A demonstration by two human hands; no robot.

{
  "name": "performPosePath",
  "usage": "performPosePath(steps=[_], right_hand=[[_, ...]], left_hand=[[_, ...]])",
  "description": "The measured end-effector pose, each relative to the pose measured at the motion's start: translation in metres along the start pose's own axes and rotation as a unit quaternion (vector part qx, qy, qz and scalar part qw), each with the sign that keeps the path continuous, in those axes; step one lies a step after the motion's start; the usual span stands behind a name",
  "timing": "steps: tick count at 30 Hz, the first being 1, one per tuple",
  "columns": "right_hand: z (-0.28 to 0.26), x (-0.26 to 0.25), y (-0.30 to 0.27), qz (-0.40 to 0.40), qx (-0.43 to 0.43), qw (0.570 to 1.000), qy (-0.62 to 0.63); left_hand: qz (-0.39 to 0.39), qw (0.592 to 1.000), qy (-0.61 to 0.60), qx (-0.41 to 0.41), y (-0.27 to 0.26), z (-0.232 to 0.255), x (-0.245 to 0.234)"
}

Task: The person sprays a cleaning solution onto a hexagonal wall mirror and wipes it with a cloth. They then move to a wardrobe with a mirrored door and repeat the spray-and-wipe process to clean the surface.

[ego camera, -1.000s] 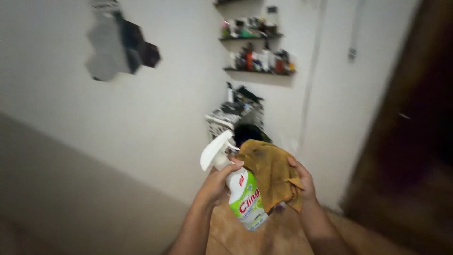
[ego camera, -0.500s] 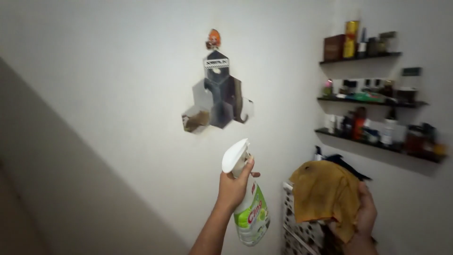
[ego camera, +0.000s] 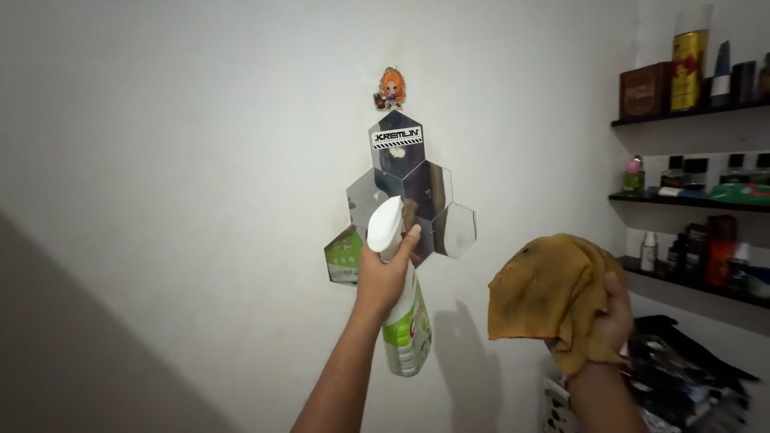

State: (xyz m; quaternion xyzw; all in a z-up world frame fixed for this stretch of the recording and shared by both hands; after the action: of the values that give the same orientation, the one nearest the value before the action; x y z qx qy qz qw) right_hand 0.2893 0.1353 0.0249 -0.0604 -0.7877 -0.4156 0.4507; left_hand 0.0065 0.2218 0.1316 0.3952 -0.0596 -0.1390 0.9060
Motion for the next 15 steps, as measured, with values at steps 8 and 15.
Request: performPosePath(steps=[8,15], right_hand=[[0.050,0.001,0.070,0.017,0.075,0.993,-0.090],[0.078,0.027,0.105,-0.098,0.022,0.979,-0.177]], left_hand=[[0.010,0.995,0.095,-0.003,0.026,-0.008,-0.006],[0.041,0.991,0.126,-0.034,0.035,-0.010,-0.020]])
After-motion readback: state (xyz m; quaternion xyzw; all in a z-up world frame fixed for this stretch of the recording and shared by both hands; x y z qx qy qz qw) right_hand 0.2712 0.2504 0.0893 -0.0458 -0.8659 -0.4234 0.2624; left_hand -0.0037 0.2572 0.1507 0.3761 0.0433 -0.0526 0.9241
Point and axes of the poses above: each hand's wrist, its own y-axis towards the middle knuckle, its own x-axis out of the palm, z = x × y, the point moved 6 cm from there along y, towards the middle knuckle, and after that the axes turned 8 degrees about -z, right-handed, at the moved point
